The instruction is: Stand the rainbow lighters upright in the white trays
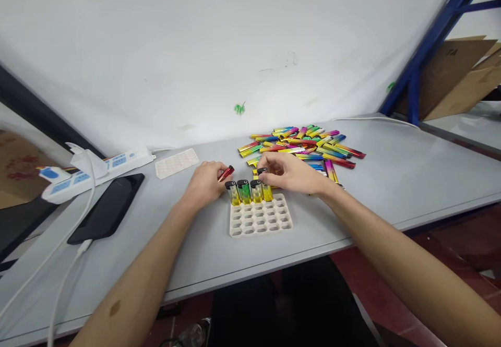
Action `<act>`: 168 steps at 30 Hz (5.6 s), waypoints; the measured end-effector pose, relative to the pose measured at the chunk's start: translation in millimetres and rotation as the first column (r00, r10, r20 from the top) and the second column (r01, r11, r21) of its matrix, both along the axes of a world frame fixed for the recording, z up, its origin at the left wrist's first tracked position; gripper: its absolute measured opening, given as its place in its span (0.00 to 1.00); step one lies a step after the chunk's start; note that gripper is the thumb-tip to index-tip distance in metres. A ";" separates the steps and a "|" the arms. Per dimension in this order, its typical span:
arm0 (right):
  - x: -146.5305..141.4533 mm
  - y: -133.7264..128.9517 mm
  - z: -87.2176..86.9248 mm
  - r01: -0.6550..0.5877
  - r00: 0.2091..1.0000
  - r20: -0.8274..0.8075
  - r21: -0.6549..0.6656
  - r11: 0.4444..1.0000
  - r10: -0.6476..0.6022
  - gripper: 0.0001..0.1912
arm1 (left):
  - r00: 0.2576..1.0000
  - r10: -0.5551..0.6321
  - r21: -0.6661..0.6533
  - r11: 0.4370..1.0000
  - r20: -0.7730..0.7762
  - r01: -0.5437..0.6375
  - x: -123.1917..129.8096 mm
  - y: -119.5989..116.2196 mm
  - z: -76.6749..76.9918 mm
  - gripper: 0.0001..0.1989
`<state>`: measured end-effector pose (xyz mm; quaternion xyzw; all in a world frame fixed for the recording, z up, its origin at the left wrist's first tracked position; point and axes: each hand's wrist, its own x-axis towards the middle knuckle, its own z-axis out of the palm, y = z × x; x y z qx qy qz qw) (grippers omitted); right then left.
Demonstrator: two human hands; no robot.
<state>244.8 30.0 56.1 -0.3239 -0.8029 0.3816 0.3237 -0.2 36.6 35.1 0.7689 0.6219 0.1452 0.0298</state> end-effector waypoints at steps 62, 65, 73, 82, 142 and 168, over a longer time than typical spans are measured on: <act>-7.3 16.1 -4.9 0.161 0.782 -0.413 -0.591 0.790 -0.468 0.30 | 0.966 -0.136 0.043 0.991 0.219 0.130 2.9 -4.6 -3.7 0.14; -7.0 18.7 -8.0 0.150 0.771 -0.442 -0.574 0.805 -0.459 0.28 | 0.965 -0.136 0.042 0.991 0.223 0.130 2.6 -5.0 -3.6 0.15; -7.5 19.0 -10.5 0.168 0.788 -0.427 -0.544 0.822 -0.444 0.32 | 0.964 -0.145 0.037 0.989 0.224 0.141 3.1 -4.9 -3.2 0.15; -6.2 21.7 -19.1 0.186 0.840 -0.385 -0.456 0.870 -0.382 0.27 | 0.962 -0.138 0.044 0.990 0.236 0.131 3.7 -5.1 -3.4 0.14; 17.8 8.6 0.1 0.024 0.778 0.587 0.330 0.944 -0.225 0.07 | 0.813 -0.061 -0.496 0.765 0.579 0.411 -11.8 -20.2 31.3 0.26; 18.6 32.1 -13.6 0.189 0.761 -0.483 -0.475 0.860 -0.434 0.17 | 0.994 -0.080 0.002 0.997 0.080 0.080 -33.1 10.4 -9.0 0.19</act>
